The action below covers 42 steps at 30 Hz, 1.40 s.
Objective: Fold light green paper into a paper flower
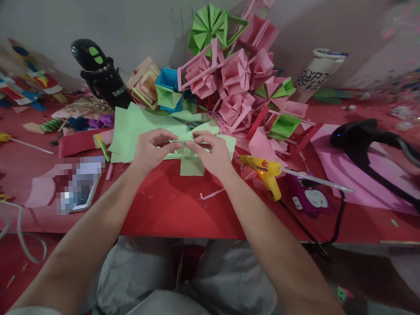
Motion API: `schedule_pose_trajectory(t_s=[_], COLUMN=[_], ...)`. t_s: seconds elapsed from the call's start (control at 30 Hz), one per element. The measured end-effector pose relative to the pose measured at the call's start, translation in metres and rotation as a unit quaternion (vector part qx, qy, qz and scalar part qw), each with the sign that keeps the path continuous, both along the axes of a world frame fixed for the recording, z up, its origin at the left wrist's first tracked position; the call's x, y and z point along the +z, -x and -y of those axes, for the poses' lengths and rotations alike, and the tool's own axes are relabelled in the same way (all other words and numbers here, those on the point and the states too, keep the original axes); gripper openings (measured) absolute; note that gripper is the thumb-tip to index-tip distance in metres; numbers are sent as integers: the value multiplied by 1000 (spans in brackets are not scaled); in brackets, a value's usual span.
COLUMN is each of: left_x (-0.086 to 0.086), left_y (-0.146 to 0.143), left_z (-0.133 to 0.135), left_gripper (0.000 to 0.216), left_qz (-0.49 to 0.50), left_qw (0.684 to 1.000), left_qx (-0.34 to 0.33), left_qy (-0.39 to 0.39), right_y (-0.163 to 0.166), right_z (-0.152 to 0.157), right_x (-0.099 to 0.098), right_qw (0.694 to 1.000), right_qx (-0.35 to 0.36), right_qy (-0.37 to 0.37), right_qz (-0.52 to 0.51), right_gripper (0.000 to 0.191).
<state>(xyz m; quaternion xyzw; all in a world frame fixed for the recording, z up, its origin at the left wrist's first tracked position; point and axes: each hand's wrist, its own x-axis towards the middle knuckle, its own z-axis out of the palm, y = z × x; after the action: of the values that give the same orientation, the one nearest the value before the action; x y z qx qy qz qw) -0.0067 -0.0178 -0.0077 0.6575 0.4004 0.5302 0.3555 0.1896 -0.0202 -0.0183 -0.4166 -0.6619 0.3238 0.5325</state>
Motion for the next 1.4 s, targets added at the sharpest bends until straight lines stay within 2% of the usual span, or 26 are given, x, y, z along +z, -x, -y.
schedule_pose_trajectory(t_s=[0.2, 0.47, 0.63, 0.87, 1.4], left_x=[-2, -2, 5, 3, -1], left_y=[1, 2, 3, 1, 0], left_z=[-2, -4, 0, -1, -1], left_gripper=[15, 16, 14, 6, 11], left_qz=[3, 18, -58, -94, -81], left_qw=[1000, 1000, 998, 993, 993], left_qx=[1, 10, 13, -4, -50], left_qy=[-4, 18, -12, -70, -64], right_y=[0, 0, 0, 0, -1], right_z=[0, 2, 2, 2, 4], right_x=[-1, 1, 1, -2, 4], right_qw=[1000, 1000, 1000, 998, 996], right_qx=[-4, 1, -3, 4, 2], right_qy=[-19, -19, -27, -54, -60], right_qz=[8, 12, 15, 42, 71], right_gripper=[29, 24, 25, 21, 18])
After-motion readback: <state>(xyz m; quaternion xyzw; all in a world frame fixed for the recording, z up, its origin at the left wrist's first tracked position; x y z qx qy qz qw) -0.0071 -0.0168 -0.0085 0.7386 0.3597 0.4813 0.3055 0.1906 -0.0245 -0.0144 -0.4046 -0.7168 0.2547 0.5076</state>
